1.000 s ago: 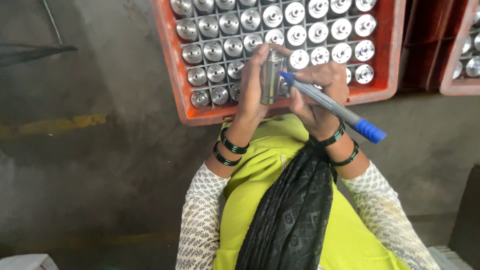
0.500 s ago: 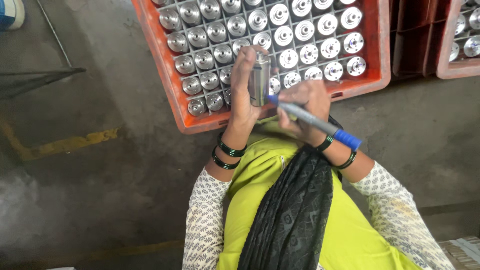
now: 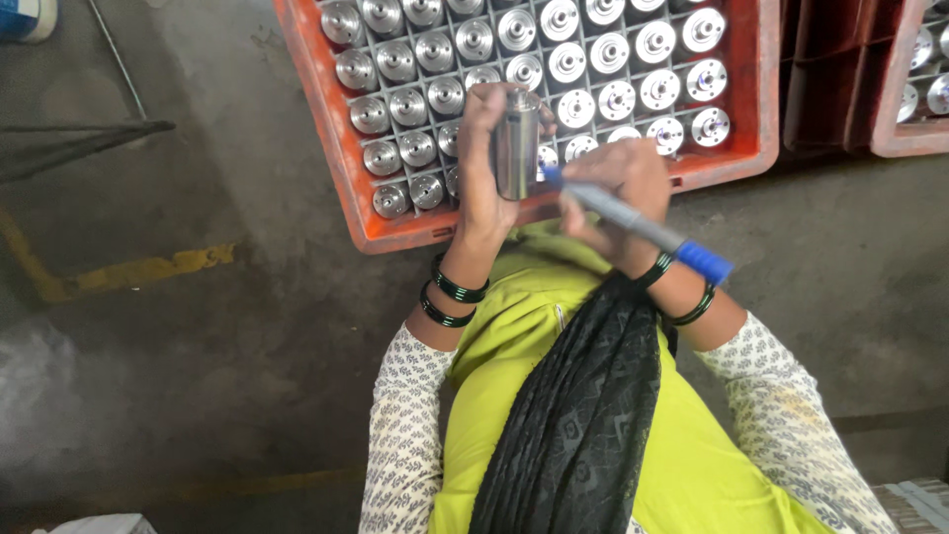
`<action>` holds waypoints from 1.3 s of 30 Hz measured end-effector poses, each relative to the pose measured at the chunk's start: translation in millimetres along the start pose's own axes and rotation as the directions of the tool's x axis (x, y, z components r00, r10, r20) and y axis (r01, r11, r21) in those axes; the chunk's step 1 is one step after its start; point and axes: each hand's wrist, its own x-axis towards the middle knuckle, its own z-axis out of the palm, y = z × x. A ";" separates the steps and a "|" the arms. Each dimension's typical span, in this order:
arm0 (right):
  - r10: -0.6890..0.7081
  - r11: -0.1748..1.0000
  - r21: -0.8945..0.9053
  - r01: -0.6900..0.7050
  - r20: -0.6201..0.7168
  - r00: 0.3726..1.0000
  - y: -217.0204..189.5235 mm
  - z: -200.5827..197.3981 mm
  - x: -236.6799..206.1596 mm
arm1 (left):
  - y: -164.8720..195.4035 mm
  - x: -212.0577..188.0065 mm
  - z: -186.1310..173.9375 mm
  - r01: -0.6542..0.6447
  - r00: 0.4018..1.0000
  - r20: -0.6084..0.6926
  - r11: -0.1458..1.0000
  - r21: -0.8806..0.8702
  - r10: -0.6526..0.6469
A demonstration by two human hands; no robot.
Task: The person picks up cylindrical machined metal parts one at a time from a tray, marks each part with a blue marker, and places the marked part into an adjacent tray. They repeat this marking and sorting cycle continuously across the work table.
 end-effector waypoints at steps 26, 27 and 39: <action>0.068 0.923 -0.371 0.099 0.412 0.909 60.2 -7.2 54.8 | 60.9 -11.2 -30.4 -0.517 0.855 0.516 0.171 0.839 0.056; 0.054 0.943 -0.321 0.084 0.397 0.916 55.8 -10.2 60.1 | 55.0 -11.2 -28.8 -0.516 0.856 0.506 0.195 0.834 0.106; -0.275 0.943 -0.133 0.304 0.201 0.940 -5.5 -41.4 44.7 | -7.9 13.0 4.8 0.112 0.993 0.025 0.993 0.045 -0.113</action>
